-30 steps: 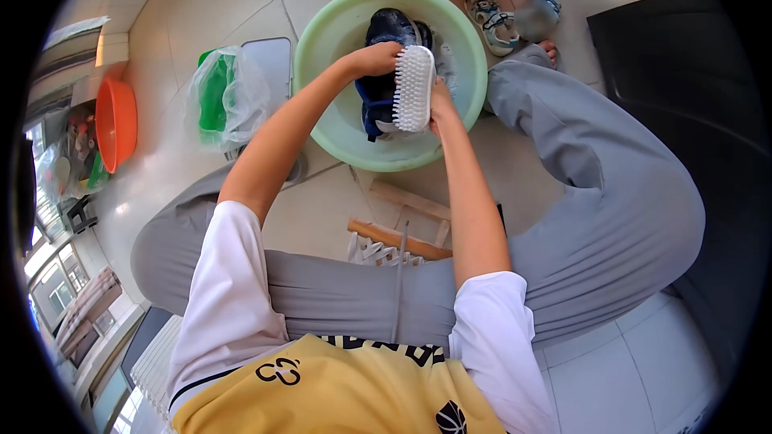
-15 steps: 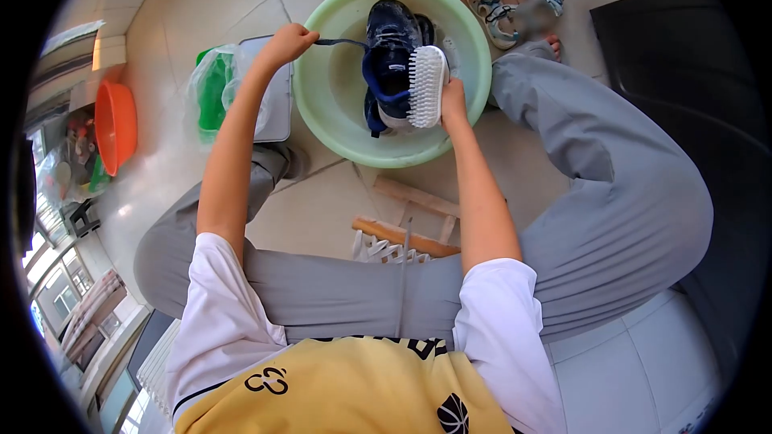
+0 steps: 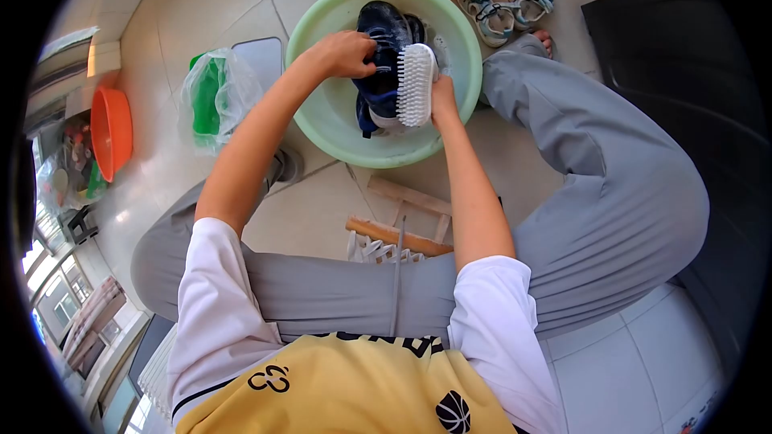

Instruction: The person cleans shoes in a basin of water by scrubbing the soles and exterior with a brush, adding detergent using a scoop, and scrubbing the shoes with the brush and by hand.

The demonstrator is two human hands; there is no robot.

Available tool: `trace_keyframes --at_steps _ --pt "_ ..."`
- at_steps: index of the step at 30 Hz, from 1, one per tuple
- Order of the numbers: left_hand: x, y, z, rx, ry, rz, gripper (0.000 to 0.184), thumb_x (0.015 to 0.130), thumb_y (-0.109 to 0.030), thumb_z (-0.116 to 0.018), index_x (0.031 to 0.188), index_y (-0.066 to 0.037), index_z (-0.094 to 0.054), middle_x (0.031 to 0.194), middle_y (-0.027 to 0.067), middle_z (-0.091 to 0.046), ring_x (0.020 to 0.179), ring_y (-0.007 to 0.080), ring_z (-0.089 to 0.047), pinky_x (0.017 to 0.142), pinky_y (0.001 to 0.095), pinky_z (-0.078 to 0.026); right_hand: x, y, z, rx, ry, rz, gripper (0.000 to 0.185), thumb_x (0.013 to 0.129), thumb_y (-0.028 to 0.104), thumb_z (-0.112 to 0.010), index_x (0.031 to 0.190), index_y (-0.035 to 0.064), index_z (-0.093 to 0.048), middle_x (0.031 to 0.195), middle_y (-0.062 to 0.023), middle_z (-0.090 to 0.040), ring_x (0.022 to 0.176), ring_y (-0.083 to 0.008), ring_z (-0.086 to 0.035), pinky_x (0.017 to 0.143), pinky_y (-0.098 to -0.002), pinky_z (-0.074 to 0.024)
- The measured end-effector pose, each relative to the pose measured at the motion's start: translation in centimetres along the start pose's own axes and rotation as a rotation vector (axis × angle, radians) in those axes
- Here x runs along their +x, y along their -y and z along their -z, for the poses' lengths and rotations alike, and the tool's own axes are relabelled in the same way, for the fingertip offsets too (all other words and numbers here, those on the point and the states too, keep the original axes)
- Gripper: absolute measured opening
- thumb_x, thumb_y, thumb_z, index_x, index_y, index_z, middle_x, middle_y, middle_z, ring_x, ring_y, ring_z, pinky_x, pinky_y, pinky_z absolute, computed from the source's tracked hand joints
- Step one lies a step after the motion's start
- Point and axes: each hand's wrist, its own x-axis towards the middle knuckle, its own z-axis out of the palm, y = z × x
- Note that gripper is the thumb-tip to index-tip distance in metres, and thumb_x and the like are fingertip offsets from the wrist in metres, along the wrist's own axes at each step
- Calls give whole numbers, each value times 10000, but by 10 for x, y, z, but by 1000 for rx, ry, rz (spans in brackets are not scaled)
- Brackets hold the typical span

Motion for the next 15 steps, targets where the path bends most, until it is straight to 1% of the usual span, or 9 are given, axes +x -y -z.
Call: trace_keyframes --at_steps 2,3,5,6,7,9,10,14,15 --pt "-1 -3 -25 217 -415 -37 433 667 -401 -658 931 -72 -562 954 79 -580 823 286 -601 677 417 -494 -1 -1 -1 -19 7 20 254 888 140 -390 924 -5 -596 788 -52 -613 652 -124 -589 566 -267 -480" --pt "5 -6 -36 223 -413 -36 433 667 -401 -658 931 -72 -562 954 79 -580 823 286 -601 677 417 -494 1 -2 -1 0 6 13 254 886 140 -393 925 -6 -597 789 -52 -613 654 -122 -588 567 -266 -478" --pt "21 -17 -50 315 -373 156 330 719 -310 -627 900 -49 -534 887 113 -591 759 280 -617 663 408 -498 4 -2 -2 23 2 9 253 885 140 -395 927 -7 -597 790 -52 -614 655 -120 -587 568 -265 -475" --pt "22 -16 -46 182 -431 72 213 761 -210 -581 868 -40 -510 812 151 -596 727 276 -622 648 421 -498 4 -2 -1 -11 -2 18 253 883 138 -397 928 -10 -597 791 -52 -614 656 -123 -586 570 -266 -473" --pt "21 -14 -43 6 -492 97 142 789 -151 -523 864 -31 -506 741 172 -594 685 336 -605 649 450 -482 3 -4 0 -46 -6 25 253 880 137 -398 929 -13 -597 791 -52 -615 657 -126 -586 572 -268 -471" --pt "14 -4 -34 -290 -597 216 172 803 -175 -518 867 -16 -497 744 209 -585 710 393 -574 655 464 -459 1 -3 1 -52 -15 31 255 877 138 -402 926 -17 -598 791 -52 -616 653 -129 -586 572 -273 -470" --pt "17 4 -32 -480 -617 288 209 830 -218 -500 860 -12 -521 768 246 -588 777 425 -561 678 494 -449 -1 -1 1 -59 -17 42 256 874 140 -406 923 -21 -599 791 -53 -617 649 -133 -585 572 -277 -469" --pt "28 26 -31 -589 -670 413 266 860 -264 -469 917 -13 -532 806 243 -597 804 422 -560 721 503 -431 -2 7 -2 -2 -2 -11 227 853 132 -451 897 -29 -605 777 -59 -618 636 -130 -576 567 -281 -461" --pt "34 29 -32 -591 -671 413 266 860 -264 -469 917 -13 -532 806 243 -597 804 422 -560 721 503 -431 -1 7 -1 -77 15 28 203 836 119 -482 884 -33 -607 769 -61 -617 633 -125 -571 564 -279 -456"
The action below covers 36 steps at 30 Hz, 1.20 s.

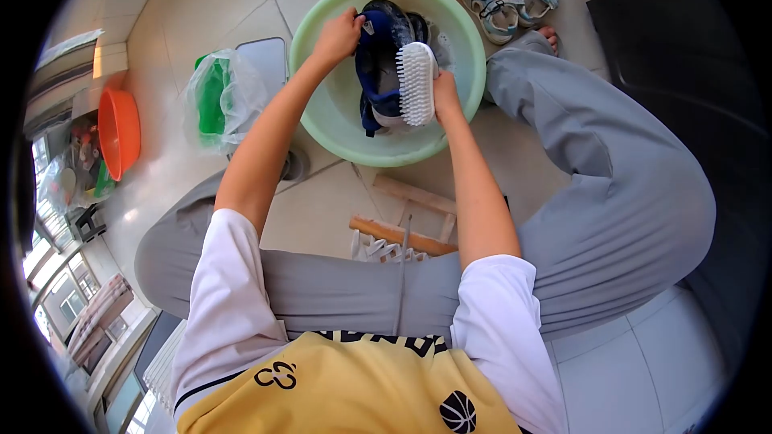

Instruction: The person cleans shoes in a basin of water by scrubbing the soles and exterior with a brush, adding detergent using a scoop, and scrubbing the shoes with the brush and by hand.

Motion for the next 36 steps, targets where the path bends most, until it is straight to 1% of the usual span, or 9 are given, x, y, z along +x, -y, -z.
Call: trace_keyframes --at_steps 4,9,14,16,18,25,32,33,36 --pt "18 0 -13 18 52 171 279 861 -276 -467 937 -18 -539 850 232 -604 829 405 -570 731 496 -437 3 1 2 -30 31 36 212 742 111 -622 843 -74 -626 730 -82 -631 629 -123 -566 580 -275 -450" --pt "28 0 -15 75 -5 92 299 852 -295 -483 936 -18 -559 877 240 -600 861 400 -567 749 481 -444 3 7 1 -119 86 53 156 779 89 -580 839 -49 -619 746 -56 -618 636 -104 -547 580 -265 -442" --pt "61 15 5 -112 271 264 250 829 -269 -533 751 -49 -625 512 40 -606 550 186 -629 605 340 -486 15 1 4 -307 125 101 295 722 219 -655 827 -56 -631 717 -112 -642 670 -150 -590 643 -309 -456" --pt "47 9 2 42 273 231 205 811 -251 -553 812 -54 -609 634 88 -640 659 229 -641 635 355 -489 18 3 2 -392 114 118 322 716 253 -659 821 -50 -632 711 -133 -639 678 -168 -599 649 -322 -455" --pt "28 7 -9 392 -33 -76 207 775 -258 -607 855 -72 -558 824 128 -618 746 289 -622 633 387 -488 17 3 0 -351 98 121 319 719 248 -656 824 -53 -630 711 -132 -639 677 -173 -600 648 -320 -455" --pt "12 11 -4 376 157 -568 371 735 -296 -643 1018 -97 -507 973 120 -543 938 313 -532 733 415 -465 16 -2 2 -187 83 48 304 744 220 -648 858 -60 -624 739 -108 -643 651 -153 -586 620 -297 -453" --pt "-9 -12 -23 752 142 -337 544 616 -394 -729 1008 -96 -499 992 78 -537 939 257 -548 701 435 -456 6 12 -1 -119 104 -2 279 761 181 -636 888 -66 -616 753 -76 -635 640 -128 -574 595 -270 -450" --pt "-7 -8 -33 810 -27 -415 364 685 -317 -671 933 -92 -527 917 71 -560 857 243 -580 661 394 -463 6 12 -1 -108 101 -14 277 758 178 -636 887 -67 -615 752 -75 -634 639 -129 -574 594 -271 -450" --pt "2 -8 -53 789 -38 -416 155 758 -200 -566 862 -85 -556 845 71 -584 789 249 -606 620 374 -475 6 8 -1 -108 93 -27 268 756 167 -634 888 -66 -613 752 -74 -633 637 -130 -573 592 -272 -451"
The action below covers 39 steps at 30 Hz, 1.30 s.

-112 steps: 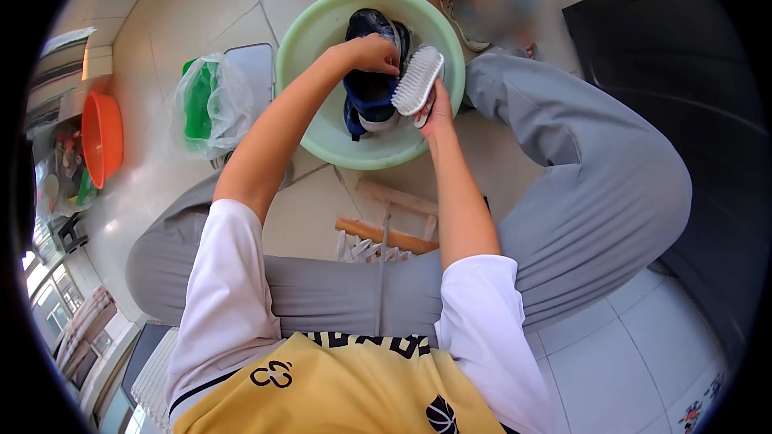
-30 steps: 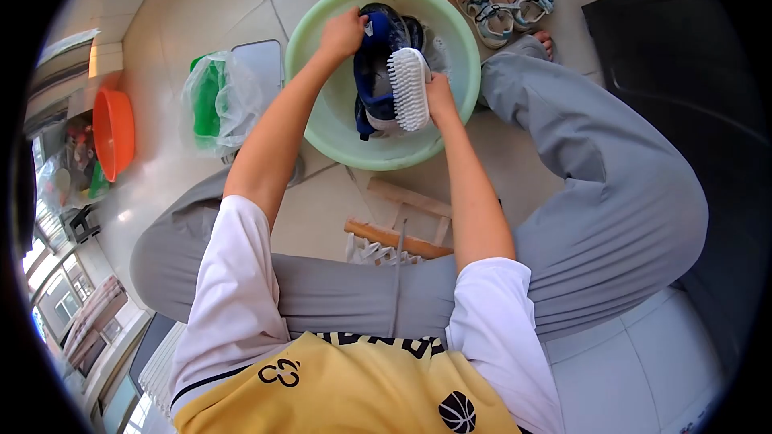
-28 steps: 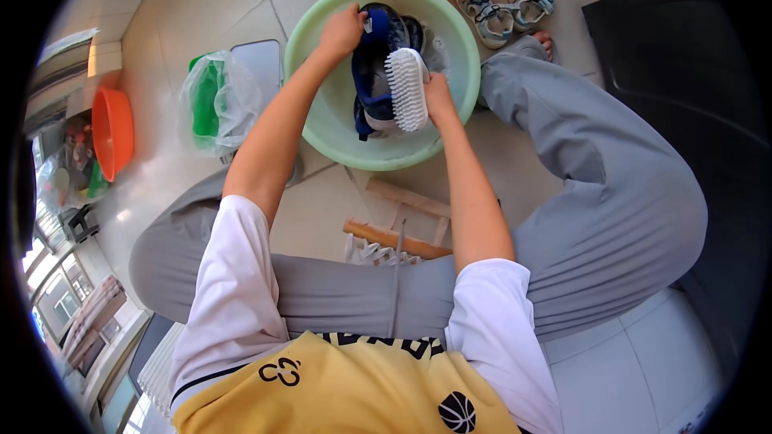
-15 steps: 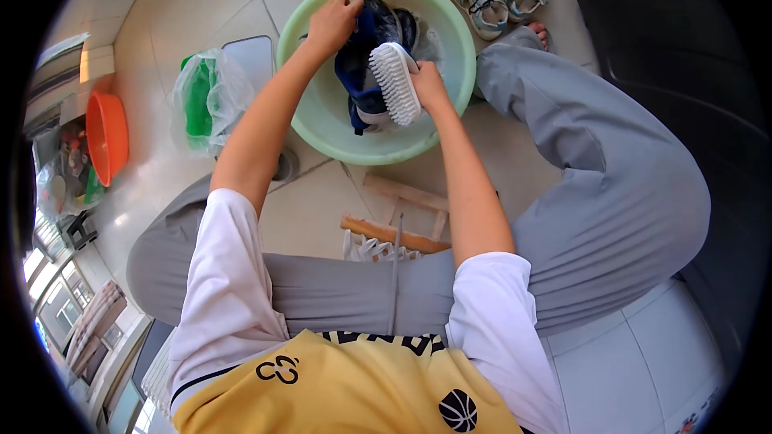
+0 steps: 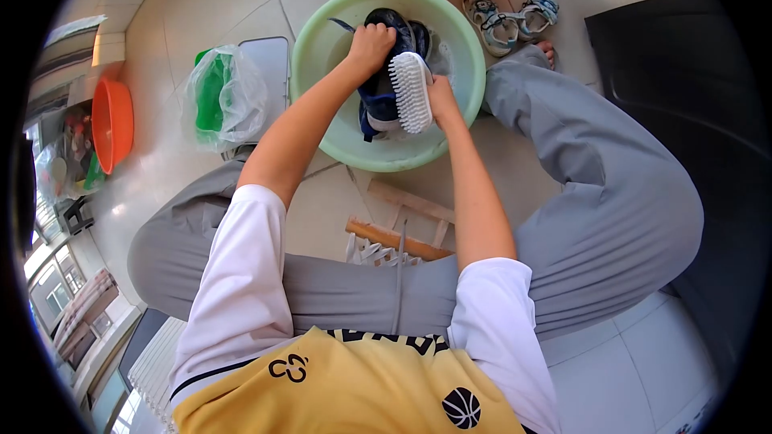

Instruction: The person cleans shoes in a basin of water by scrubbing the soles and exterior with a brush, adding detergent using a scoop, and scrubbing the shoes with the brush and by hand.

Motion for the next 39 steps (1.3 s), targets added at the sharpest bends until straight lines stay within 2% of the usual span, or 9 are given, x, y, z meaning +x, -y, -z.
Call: trace_keyframes --at_steps 1,5,12,14,18,20,24,36,39 --pt "2 2 3 -139 38 -9 106 788 -107 -471 811 -71 -568 809 87 -595 756 281 -615 598 377 -487 1 -1 0 -10 -7 3 260 756 160 -630 889 -63 -613 754 -75 -633 635 -129 -572 592 -272 -451" --pt "10 32 36 -280 185 -82 145 734 -116 -552 873 -80 -576 868 125 -588 802 329 -594 643 411 -494 8 -12 4 20 -7 34 241 761 145 -619 893 -56 -611 771 -80 -633 645 -129 -574 592 -274 -451" --pt "2 49 60 -331 288 -85 445 717 -369 -659 1110 -178 -572 1107 82 -537 1017 277 -525 901 494 -369 -1 -10 2 154 -59 -31 210 787 142 -580 893 -35 -619 780 -69 -630 658 -127 -570 594 -277 -447" --pt "-10 53 70 -140 -252 15 625 691 -475 -662 1211 -171 -498 1220 112 -463 1077 271 -492 960 552 -260 2 -12 4 155 -61 -23 210 793 144 -572 897 -32 -621 780 -68 -629 657 -125 -571 594 -277 -448" --pt "-26 32 79 -86 -474 423 707 690 -439 -682 1268 -127 -419 1268 158 -404 1083 279 -492 934 483 -338 4 -15 2 198 -44 -46 211 798 143 -567 903 -31 -622 784 -67 -630 661 -123 -577 592 -273 -452" --pt "-33 25 58 -828 -311 549 762 680 -367 -707 1290 -71 -360 1204 190 -459 1041 276 -522 868 381 -419 0 -10 1 203 -44 -53 211 799 143 -565 904 -30 -622 784 -67 -630 662 -123 -578 592 -272 -453" --pt "-45 17 58 -735 -190 69 532 727 -209 -653 1225 -167 -470 1019 86 -576 893 279 -573 767 345 -472 0 -14 3 207 -25 -39 213 815 156 -548 910 -21 -619 789 -62 -628 664 -122 -580 591 -270 -457" --pt "-40 25 37 -566 -233 -145 244 806 -193 -554 1026 -246 -648 1035 24 -541 924 225 -517 767 338 -448 2 -12 40 635 293 -200 396 828 351 -546 1071 40 -577 861 -42 -638 684 -123 -604 622 -270 -515" --pt "-42 25 37 -612 -198 -173 259 812 -178 -556 1049 -241 -635 1003 24 -548 899 225 -516 772 337 -449 6 -16 45 888 333 -117 466 838 303 -541 1119 -67 -506 820 -80 -632 697 -146 -627 596 -261 -524"
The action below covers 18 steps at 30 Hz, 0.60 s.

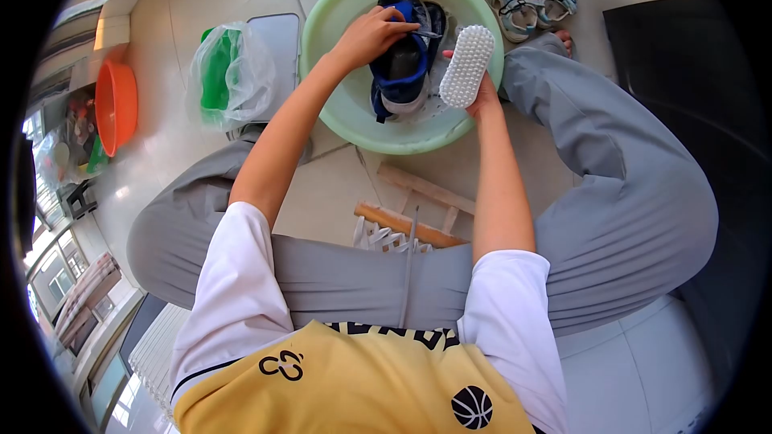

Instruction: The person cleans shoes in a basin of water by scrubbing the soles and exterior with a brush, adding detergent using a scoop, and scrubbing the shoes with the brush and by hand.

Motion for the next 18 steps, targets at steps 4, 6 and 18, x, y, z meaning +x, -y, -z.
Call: trace_keyframes --at_steps 4,6,18 --pt "-2 -1 0 -15 -10 42 289 811 -177 -566 1090 -235 -612 980 29 -557 891 225 -517 780 330 -450 6 -2 7 4 -46 45 448 847 292 -527 1122 -60 -505 836 -94 -630 711 -159 -627 610 -271 -526" --pt "-2 -1 0 -20 -34 66 293 817 -209 -559 1105 -236 -600 973 33 -558 905 229 -521 779 341 -457 9 -3 11 -35 -56 21 327 869 334 -474 1124 139 -533 1062 -84 -599 724 -125 -604 613 -280 -516" --pt "-4 45 62 -318 -323 407 303 863 -223 -498 1113 -67 -565 1025 108 -599 858 229 -593 780 311 -455 14 17 -22 262 382 83 352 875 303 -468 1055 9 -539 911 -107 -606 694 -187 -564 610 -312 -499"
